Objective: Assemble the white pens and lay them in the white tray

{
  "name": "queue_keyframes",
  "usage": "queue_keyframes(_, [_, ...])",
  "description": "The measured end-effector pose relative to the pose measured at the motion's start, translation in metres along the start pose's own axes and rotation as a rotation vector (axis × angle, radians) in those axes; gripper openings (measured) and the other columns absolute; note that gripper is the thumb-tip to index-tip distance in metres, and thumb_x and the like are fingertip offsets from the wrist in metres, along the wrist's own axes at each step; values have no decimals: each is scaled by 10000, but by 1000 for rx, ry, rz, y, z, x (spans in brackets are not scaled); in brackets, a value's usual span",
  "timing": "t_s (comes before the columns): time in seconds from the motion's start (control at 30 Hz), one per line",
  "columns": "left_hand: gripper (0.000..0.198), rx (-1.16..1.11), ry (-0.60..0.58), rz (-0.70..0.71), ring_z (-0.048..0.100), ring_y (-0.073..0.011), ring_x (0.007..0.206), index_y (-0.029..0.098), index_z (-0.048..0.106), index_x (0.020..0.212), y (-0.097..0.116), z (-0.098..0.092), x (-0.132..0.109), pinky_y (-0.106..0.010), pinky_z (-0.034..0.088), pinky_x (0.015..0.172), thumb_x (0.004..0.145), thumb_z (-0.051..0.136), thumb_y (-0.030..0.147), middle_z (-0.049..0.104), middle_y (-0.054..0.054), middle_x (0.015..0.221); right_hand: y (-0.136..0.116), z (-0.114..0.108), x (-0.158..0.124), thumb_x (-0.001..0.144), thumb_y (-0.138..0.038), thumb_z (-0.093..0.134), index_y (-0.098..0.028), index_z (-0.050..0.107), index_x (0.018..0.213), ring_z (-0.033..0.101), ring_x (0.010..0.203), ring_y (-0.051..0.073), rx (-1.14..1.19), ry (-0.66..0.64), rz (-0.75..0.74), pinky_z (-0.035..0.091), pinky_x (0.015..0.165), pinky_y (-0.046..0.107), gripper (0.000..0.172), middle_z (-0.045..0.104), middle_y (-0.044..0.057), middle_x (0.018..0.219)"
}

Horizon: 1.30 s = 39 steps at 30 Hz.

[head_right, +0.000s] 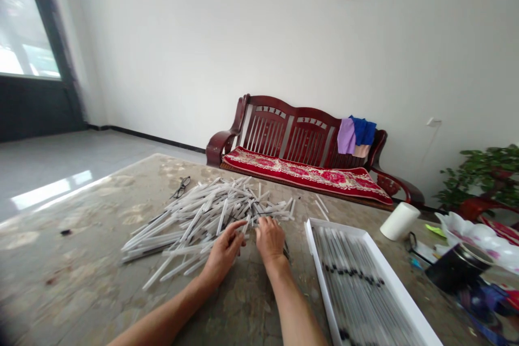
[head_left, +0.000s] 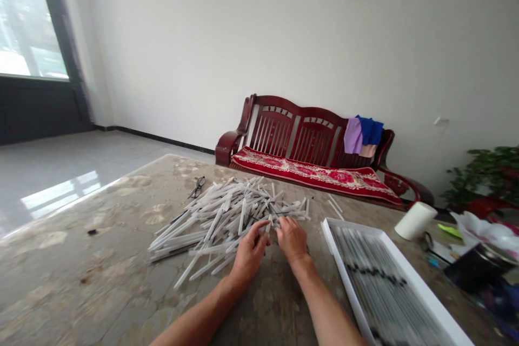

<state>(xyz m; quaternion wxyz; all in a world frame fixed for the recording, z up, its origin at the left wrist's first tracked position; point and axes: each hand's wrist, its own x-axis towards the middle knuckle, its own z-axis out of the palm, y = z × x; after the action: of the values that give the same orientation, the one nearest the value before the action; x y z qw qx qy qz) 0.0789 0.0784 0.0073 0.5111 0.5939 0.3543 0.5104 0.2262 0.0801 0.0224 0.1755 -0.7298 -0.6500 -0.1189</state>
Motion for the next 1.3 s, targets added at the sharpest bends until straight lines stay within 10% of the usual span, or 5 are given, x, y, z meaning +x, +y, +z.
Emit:
queue_keyframes(0.4, [326,-585,-48,-352,623,-130,655,157,729,927,19,2,4,-197,451,547,608,741,221,706,-36,784,54,-25,-37,869,-471,502,-176,688,898,657,803,238,653,544,337,490,752,335,350,724,107,853])
queue_keyframes(0.6, [457,-585,51,-275,621,-120,609,166,684,908,16,1,4,-184,451,493,569,868,411,682,-2,714,61,-12,-54,762,-612,587,-175,678,880,660,655,216,995,485,620,481,542,286,461,719,72,725])
queue_keyframes(1.3, [392,-750,186,-361,545,-65,471,125,676,903,12,-6,14,-135,419,402,671,830,402,643,16,598,57,-11,-55,746,-559,572,-201,647,789,636,621,200,1027,372,564,502,555,285,368,690,49,675])
